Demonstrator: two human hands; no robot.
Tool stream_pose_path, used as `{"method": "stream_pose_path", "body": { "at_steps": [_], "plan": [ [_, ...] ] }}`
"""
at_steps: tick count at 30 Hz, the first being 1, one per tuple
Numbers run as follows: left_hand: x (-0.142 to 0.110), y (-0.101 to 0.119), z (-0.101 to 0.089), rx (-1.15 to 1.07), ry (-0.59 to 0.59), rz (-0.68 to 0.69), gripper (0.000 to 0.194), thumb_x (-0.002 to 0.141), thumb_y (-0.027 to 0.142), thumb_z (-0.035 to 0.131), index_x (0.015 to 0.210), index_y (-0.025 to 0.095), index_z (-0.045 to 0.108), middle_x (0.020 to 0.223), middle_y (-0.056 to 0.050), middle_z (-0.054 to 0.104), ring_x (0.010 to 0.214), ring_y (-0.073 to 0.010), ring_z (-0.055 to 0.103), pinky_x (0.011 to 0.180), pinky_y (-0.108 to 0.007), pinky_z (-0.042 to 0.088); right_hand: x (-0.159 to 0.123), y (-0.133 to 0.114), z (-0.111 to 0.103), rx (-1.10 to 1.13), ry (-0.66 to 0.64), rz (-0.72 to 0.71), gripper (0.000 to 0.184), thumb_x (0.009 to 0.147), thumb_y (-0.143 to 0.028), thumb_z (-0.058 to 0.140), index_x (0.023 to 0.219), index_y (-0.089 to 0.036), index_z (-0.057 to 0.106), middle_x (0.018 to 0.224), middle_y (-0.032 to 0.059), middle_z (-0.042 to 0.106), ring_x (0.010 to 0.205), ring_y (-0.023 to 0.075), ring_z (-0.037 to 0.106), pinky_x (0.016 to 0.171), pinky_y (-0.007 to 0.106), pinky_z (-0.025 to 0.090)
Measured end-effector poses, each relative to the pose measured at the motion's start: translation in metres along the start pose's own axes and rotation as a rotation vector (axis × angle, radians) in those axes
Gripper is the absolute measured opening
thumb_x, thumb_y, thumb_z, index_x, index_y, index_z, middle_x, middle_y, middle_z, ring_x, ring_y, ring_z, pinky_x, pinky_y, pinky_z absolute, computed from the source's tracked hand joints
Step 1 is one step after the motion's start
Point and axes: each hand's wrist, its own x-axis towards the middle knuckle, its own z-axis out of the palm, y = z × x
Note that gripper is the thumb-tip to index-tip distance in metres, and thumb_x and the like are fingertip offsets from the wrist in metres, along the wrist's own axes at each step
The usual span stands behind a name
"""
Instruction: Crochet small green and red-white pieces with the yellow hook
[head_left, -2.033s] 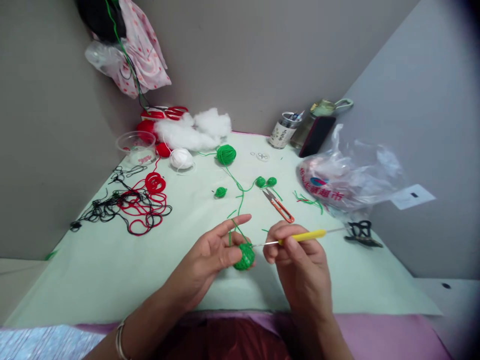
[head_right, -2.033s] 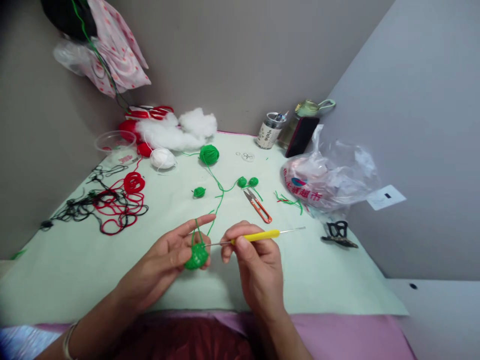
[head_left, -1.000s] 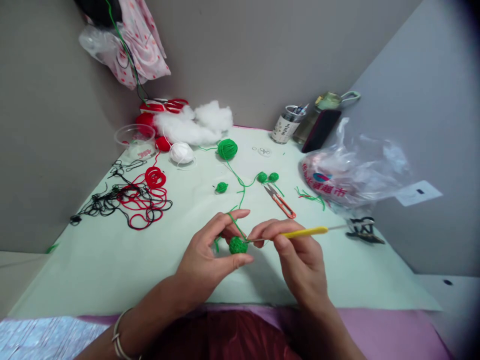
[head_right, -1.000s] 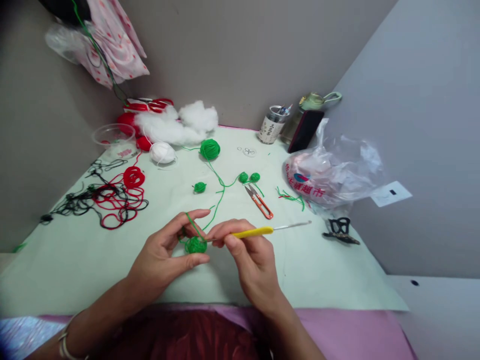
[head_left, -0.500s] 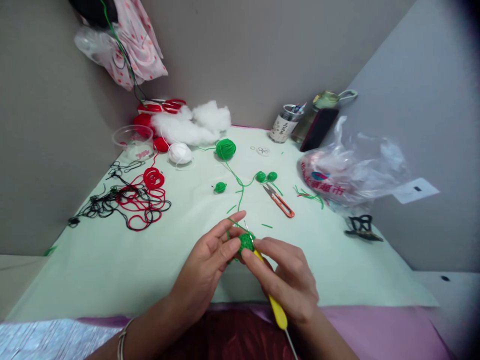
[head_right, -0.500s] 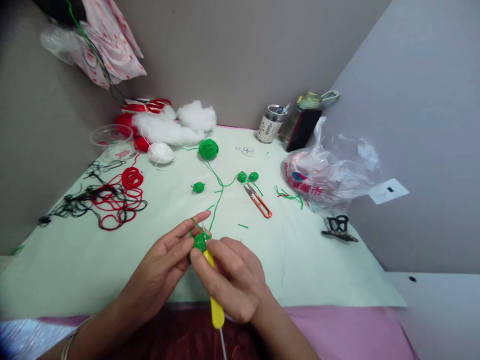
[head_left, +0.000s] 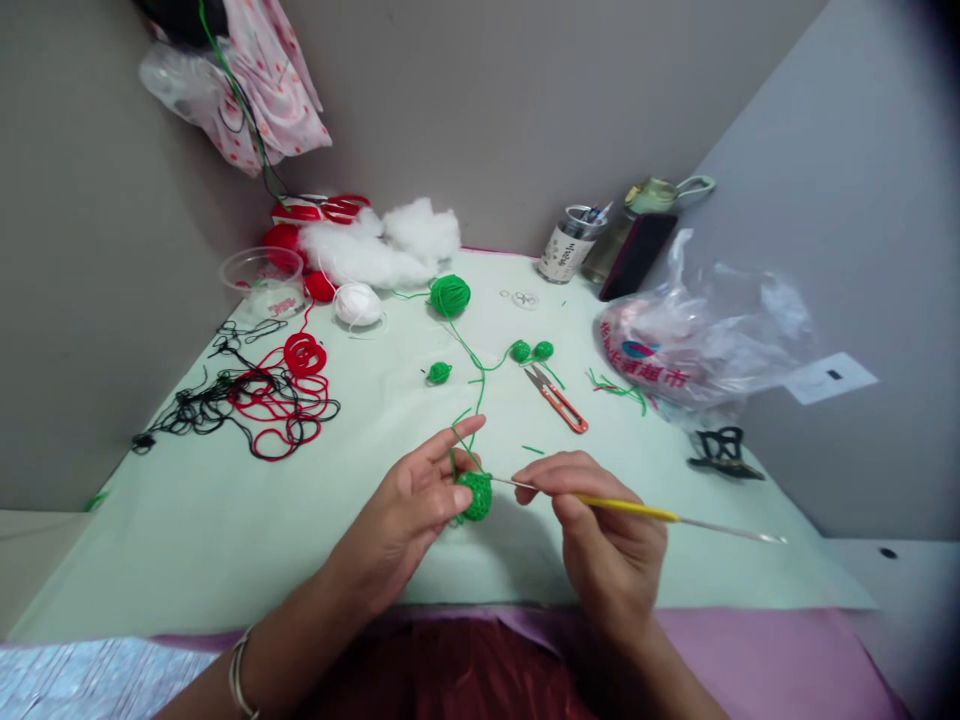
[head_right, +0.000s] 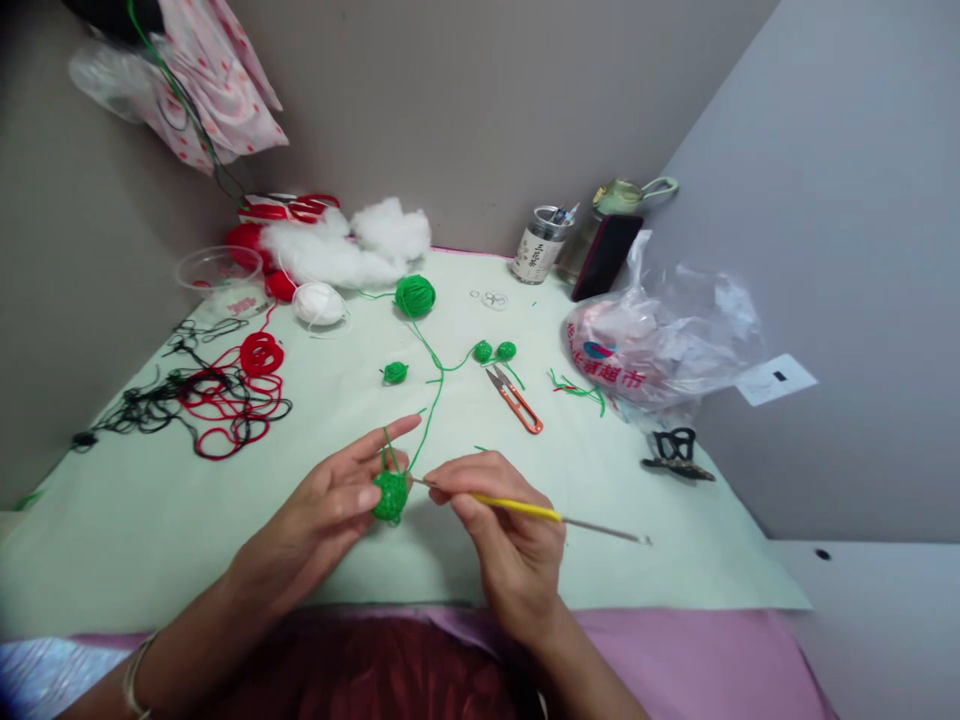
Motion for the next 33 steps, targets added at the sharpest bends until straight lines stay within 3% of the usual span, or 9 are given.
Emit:
{"method": "stream_pose_path", "body": {
  "at_steps": [4, 6, 10, 12, 14, 17, 22, 28, 33],
  "plan": [
    [0.000, -0.005, 0.000, 0.110, 0.005, 0.063, 0.070, 0.074, 0.025, 0.089, 0.142, 0.022, 0.070, 0.100, -0.003, 0.064, 0.094, -0.0189, 0.056, 0.090, -0.033, 0.042, 0.005, -0.002, 0.003, 0.171, 0.025, 0.104, 0.017, 0.103, -0.028, 0.064, 0.100, -0.026, 0.081, 0.085, 0.0050, 0.077, 0.069, 0.0174, 0.068, 0.062, 0.032, 0.058],
    [0.000, -0.012, 0.002, 0.129, -0.014, 0.071, 0.072, 0.078, 0.027, 0.088, 0.146, 0.022, 0.065, 0.102, -0.003, 0.066, 0.098, -0.0203, 0.059, 0.093, -0.035, 0.044, 0.003, 0.000, 0.007, 0.089, 0.006, 0.086, 0.018, 0.103, -0.026, 0.063, 0.102, -0.027, 0.082, 0.085, 0.0046, 0.076, 0.069, 0.0173, 0.069, 0.060, 0.031, 0.057],
    [0.000, -0.021, 0.006, 0.075, 0.005, 0.057, 0.066, 0.082, 0.027, 0.087, 0.144, 0.023, 0.067, 0.107, -0.005, 0.072, 0.104, -0.0208, 0.062, 0.099, -0.034, 0.044, -0.012, 0.007, 0.013, -0.470, -0.034, -0.236, 0.041, 0.096, -0.010, 0.070, 0.127, -0.035, 0.078, 0.109, 0.0075, 0.077, 0.094, 0.0222, 0.073, 0.074, 0.035, 0.061],
    [0.000, -0.020, 0.007, -0.006, 0.013, 0.016, 0.057, 0.082, 0.026, 0.087, 0.137, 0.023, 0.073, 0.105, -0.004, 0.073, 0.102, -0.0192, 0.063, 0.099, -0.032, 0.044, -0.017, 0.010, 0.013, -0.555, -0.040, -0.336, 0.050, 0.093, -0.009, 0.072, 0.135, -0.037, 0.074, 0.115, 0.0075, 0.077, 0.097, 0.0231, 0.073, 0.075, 0.036, 0.061],
    [0.002, -0.016, 0.005, -0.097, -0.014, -0.038, 0.047, 0.083, 0.026, 0.085, 0.130, 0.020, 0.078, 0.102, -0.005, 0.074, 0.095, -0.0170, 0.063, 0.095, -0.031, 0.046, -0.015, 0.009, 0.013, -0.452, 0.030, -0.249, 0.046, 0.096, -0.008, 0.068, 0.129, -0.038, 0.077, 0.106, 0.0045, 0.077, 0.089, 0.0206, 0.072, 0.072, 0.034, 0.060],
    [0.006, -0.008, 0.000, -0.167, -0.056, -0.061, 0.041, 0.084, 0.029, 0.082, 0.122, 0.015, 0.082, 0.098, -0.007, 0.074, 0.085, -0.0148, 0.062, 0.086, -0.029, 0.047, -0.004, 0.003, 0.009, -0.187, 0.073, -0.074, 0.025, 0.099, -0.015, 0.066, 0.111, -0.031, 0.081, 0.091, 0.0041, 0.076, 0.081, 0.0204, 0.070, 0.070, 0.035, 0.058],
    [0.005, -0.006, -0.003, -0.090, -0.103, -0.062, 0.038, 0.085, 0.031, 0.081, 0.120, 0.015, 0.083, 0.094, -0.005, 0.073, 0.085, -0.0145, 0.062, 0.086, -0.028, 0.048, 0.007, 0.000, 0.007, 0.196, 0.110, 0.142, 0.015, 0.099, -0.031, 0.070, 0.095, -0.025, 0.082, 0.078, 0.0034, 0.071, 0.062, 0.0154, 0.062, 0.055, 0.030, 0.052],
    [0.001, -0.014, -0.003, 0.168, -0.111, 0.028, 0.053, 0.079, 0.027, 0.091, 0.130, 0.030, 0.078, 0.112, -0.004, 0.077, 0.111, -0.0230, 0.065, 0.103, -0.037, 0.046, 0.002, 0.003, 0.014, 0.013, 0.029, 0.072, 0.014, 0.100, -0.026, 0.070, 0.101, -0.028, 0.083, 0.092, 0.0052, 0.080, 0.086, 0.0209, 0.071, 0.072, 0.034, 0.056],
    [0.004, -0.009, -0.006, 0.379, -0.012, 0.111, 0.058, 0.074, 0.031, 0.096, 0.129, 0.026, 0.079, 0.102, -0.005, 0.074, 0.107, -0.0247, 0.065, 0.104, -0.039, 0.044, 0.006, 0.005, 0.012, 0.217, 0.052, 0.204, 0.014, 0.100, -0.035, 0.070, 0.097, -0.026, 0.080, 0.090, 0.0040, 0.080, 0.068, 0.0151, 0.065, 0.061, 0.028, 0.053]
  ]
}}
